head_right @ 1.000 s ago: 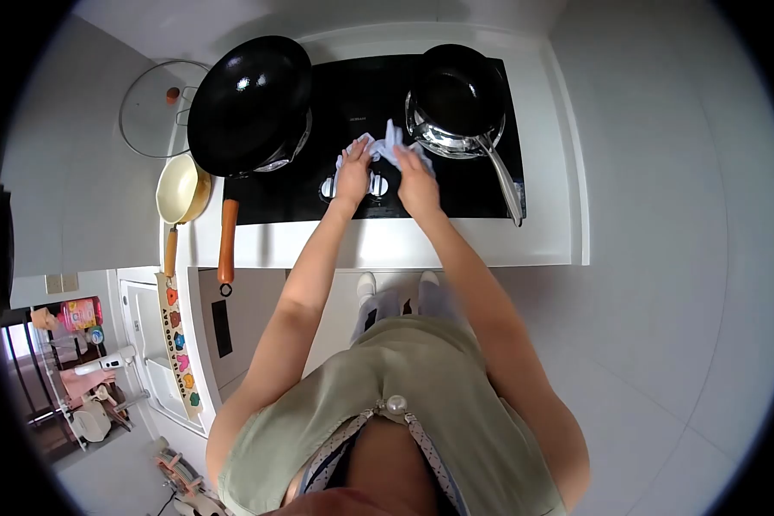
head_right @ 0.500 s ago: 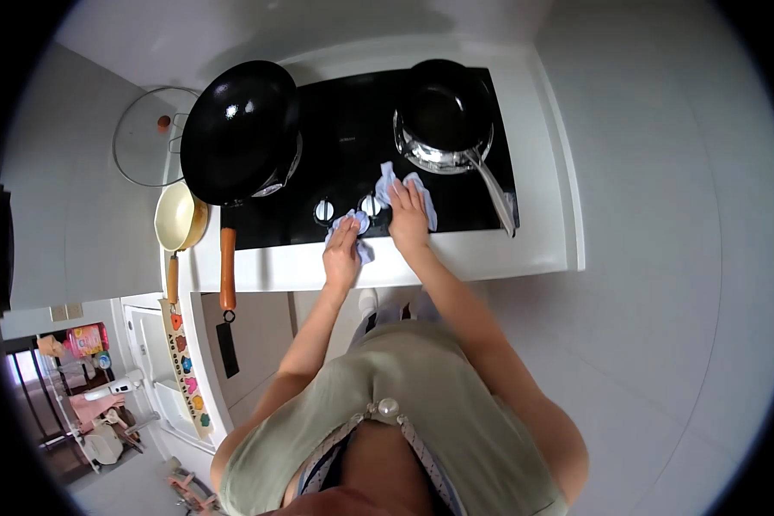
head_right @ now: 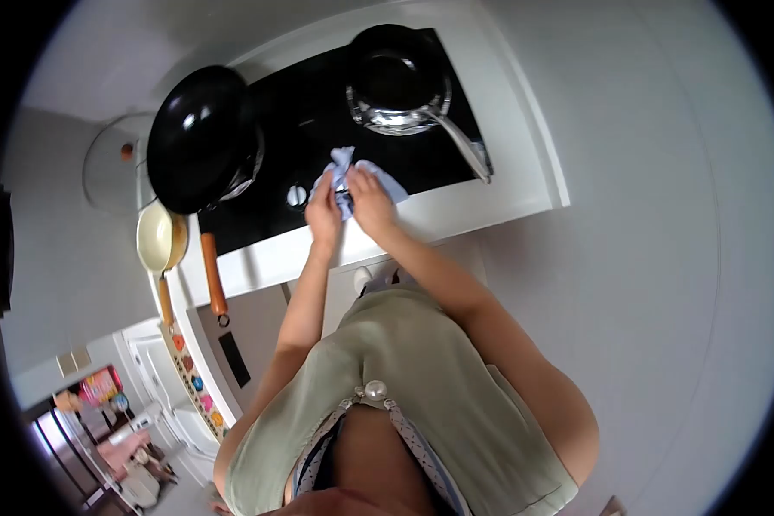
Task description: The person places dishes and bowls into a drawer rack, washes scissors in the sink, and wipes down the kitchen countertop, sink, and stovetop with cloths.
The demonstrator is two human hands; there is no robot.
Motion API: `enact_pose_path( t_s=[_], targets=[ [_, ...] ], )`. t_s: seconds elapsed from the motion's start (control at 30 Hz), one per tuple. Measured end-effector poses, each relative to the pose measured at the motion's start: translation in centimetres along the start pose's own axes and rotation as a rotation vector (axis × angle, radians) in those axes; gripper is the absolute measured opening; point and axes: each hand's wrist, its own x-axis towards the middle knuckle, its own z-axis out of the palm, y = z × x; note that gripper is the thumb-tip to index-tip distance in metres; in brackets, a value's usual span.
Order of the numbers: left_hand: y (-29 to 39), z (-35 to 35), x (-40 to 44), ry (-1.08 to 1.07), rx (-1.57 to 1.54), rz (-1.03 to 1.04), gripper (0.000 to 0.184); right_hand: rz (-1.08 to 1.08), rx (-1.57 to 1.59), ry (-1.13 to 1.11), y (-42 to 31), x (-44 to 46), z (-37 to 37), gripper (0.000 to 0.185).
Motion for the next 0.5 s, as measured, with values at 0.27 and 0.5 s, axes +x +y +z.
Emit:
enact_pose_path(
  t_s=[0.27, 0.5],
  targets=[
    [-0.1, -0.9, -8.6, -0.284, 0.105, 0.323, 0.051, 0.257, -0.269, -0.004, 8.0, -12.8, -11.0, 0.042],
    [7.4, 8.7, -6.3, -0.495, -0.016, 0.554, 0.052, 0.437, -0.956, -0.058, 13.4, -13.5, -11.1, 0.051]
  ],
)
